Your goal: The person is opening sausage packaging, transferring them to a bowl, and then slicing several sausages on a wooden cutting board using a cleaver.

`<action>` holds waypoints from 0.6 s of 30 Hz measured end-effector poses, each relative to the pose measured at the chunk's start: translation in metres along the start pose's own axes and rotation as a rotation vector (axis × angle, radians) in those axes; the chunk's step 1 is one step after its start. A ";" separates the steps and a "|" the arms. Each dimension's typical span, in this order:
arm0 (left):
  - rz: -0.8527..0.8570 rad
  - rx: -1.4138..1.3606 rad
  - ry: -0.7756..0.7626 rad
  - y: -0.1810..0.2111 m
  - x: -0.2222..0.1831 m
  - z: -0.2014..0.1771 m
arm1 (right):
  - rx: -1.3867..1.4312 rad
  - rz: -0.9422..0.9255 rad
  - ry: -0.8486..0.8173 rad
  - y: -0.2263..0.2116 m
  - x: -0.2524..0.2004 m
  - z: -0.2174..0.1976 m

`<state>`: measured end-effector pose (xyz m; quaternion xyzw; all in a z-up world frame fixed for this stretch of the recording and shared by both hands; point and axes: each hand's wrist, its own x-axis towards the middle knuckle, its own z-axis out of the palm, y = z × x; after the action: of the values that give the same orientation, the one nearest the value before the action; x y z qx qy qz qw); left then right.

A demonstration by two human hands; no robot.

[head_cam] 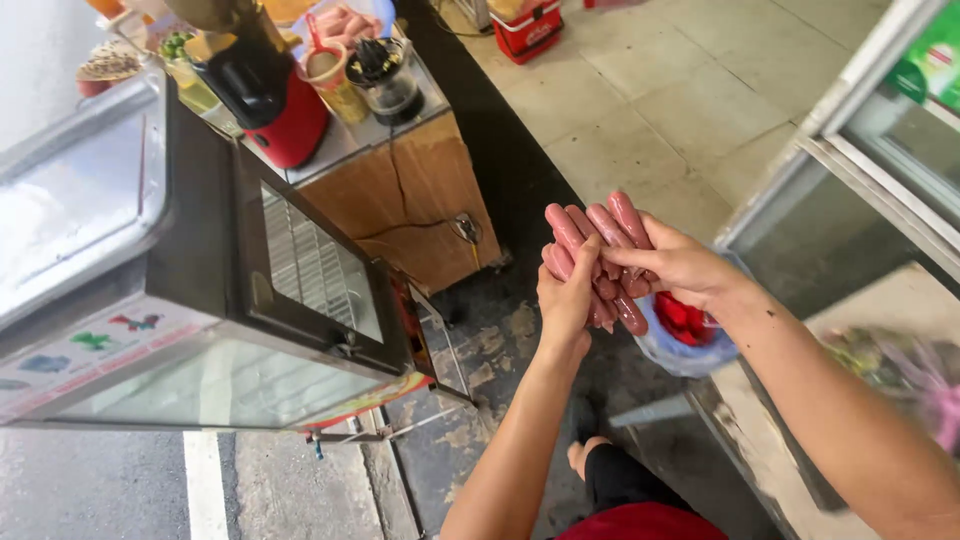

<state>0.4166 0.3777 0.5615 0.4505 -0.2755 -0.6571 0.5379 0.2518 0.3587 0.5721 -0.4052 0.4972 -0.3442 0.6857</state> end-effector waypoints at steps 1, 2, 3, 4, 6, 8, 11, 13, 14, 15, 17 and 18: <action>0.016 0.001 0.013 0.004 0.028 -0.001 | -0.004 -0.006 -0.020 -0.009 0.029 -0.003; 0.044 0.018 0.036 0.008 0.056 -0.001 | -0.037 0.002 -0.019 -0.018 0.058 -0.008; 0.073 0.035 0.059 0.011 0.085 0.001 | -0.072 0.009 -0.018 -0.029 0.087 -0.015; 0.090 0.035 0.073 0.016 0.114 -0.001 | -0.077 0.002 -0.038 -0.035 0.115 -0.019; 0.059 0.000 0.009 0.030 0.179 0.000 | -0.014 -0.015 -0.078 -0.059 0.178 -0.032; 0.084 0.025 0.047 0.026 0.239 0.012 | -0.031 0.009 -0.078 -0.077 0.227 -0.055; 0.175 0.069 0.156 0.049 0.320 0.012 | -0.031 0.039 -0.122 -0.114 0.312 -0.060; 0.222 0.057 0.208 0.071 0.368 0.014 | -0.037 0.063 -0.134 -0.138 0.369 -0.066; 0.183 0.031 0.206 0.087 0.388 0.015 | -0.090 0.046 -0.117 -0.150 0.399 -0.067; 0.138 0.006 0.182 0.101 0.410 0.020 | -0.140 0.023 -0.079 -0.162 0.425 -0.074; 0.189 -0.071 0.186 0.108 0.470 0.018 | -0.194 0.003 -0.101 -0.192 0.479 -0.073; 0.228 -0.133 0.189 0.112 0.501 0.017 | -0.231 -0.012 -0.120 -0.205 0.506 -0.073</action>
<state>0.4453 -0.1332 0.5156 0.4394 -0.2289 -0.5632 0.6613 0.3033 -0.1884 0.5400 -0.5043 0.4891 -0.2639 0.6610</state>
